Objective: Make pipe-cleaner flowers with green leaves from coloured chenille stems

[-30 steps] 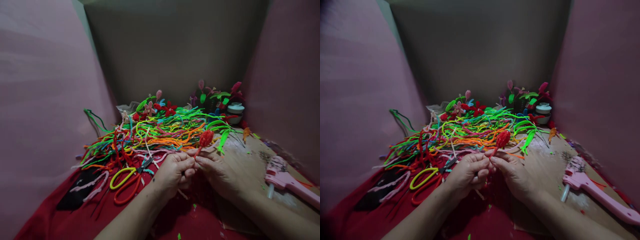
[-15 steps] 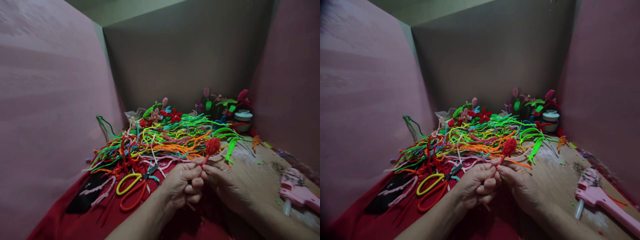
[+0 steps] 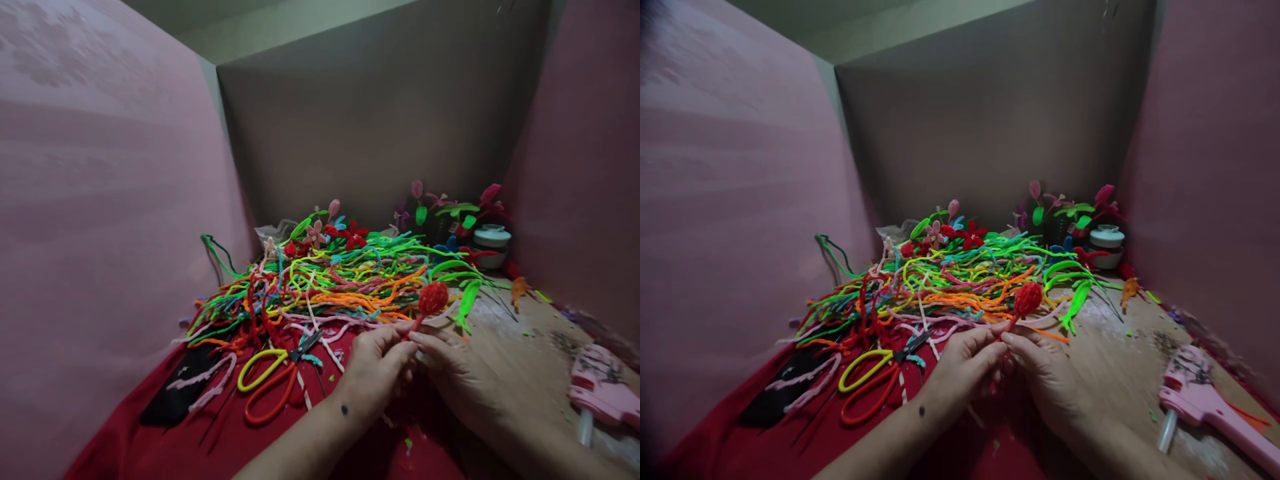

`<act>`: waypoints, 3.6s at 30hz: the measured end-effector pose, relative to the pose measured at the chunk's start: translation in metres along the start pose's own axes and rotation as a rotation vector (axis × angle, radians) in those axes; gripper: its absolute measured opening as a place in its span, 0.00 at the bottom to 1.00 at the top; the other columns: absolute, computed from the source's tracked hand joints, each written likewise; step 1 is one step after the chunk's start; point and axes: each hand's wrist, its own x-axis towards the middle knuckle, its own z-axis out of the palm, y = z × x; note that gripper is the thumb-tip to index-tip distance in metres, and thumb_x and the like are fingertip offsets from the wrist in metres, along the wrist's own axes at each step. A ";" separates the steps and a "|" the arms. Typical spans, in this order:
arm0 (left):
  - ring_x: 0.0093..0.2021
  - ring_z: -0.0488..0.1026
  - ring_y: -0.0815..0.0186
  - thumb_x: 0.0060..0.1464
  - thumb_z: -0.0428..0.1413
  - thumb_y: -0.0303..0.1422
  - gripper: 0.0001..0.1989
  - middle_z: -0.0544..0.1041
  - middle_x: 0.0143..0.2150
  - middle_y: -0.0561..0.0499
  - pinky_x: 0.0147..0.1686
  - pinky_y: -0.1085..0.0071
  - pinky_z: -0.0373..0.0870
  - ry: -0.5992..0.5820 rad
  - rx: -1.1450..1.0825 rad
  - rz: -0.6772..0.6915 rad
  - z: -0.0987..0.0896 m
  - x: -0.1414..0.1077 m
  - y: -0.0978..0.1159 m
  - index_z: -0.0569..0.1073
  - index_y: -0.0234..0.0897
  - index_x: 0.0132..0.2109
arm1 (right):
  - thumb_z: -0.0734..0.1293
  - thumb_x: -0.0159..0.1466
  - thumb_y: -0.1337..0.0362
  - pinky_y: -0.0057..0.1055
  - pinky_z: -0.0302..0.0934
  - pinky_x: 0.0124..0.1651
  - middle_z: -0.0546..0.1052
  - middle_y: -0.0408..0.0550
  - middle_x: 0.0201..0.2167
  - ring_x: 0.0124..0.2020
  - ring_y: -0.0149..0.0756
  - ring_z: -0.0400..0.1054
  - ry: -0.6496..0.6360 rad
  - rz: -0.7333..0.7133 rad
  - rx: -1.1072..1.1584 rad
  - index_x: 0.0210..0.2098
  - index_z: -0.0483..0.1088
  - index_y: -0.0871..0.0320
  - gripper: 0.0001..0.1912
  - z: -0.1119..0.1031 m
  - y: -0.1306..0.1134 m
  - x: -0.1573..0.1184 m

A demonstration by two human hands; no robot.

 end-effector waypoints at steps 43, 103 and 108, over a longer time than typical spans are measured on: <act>0.31 0.70 0.63 0.58 0.43 0.30 0.12 0.75 0.33 0.43 0.30 0.70 0.60 0.090 0.714 0.393 0.001 -0.012 -0.006 0.71 0.33 0.38 | 0.69 0.53 0.59 0.40 0.63 0.32 0.76 0.46 0.24 0.29 0.46 0.68 0.108 -0.182 -0.242 0.30 0.77 0.49 0.06 0.005 -0.004 -0.004; 0.28 0.69 0.70 0.58 0.45 0.29 0.12 0.75 0.29 0.51 0.31 0.76 0.63 0.109 0.506 0.374 -0.004 -0.011 0.002 0.73 0.36 0.34 | 0.67 0.52 0.57 0.35 0.65 0.34 0.76 0.44 0.22 0.29 0.41 0.69 0.140 -0.235 -0.471 0.17 0.71 0.53 0.10 0.018 -0.022 -0.012; 0.22 0.60 0.74 0.56 0.48 0.30 0.12 0.66 0.21 0.55 0.24 0.77 0.57 0.033 0.142 0.182 -0.004 -0.009 0.008 0.72 0.33 0.27 | 0.67 0.53 0.58 0.37 0.65 0.35 0.76 0.44 0.23 0.28 0.41 0.70 0.089 -0.178 -0.364 0.22 0.74 0.54 0.08 0.018 -0.022 -0.013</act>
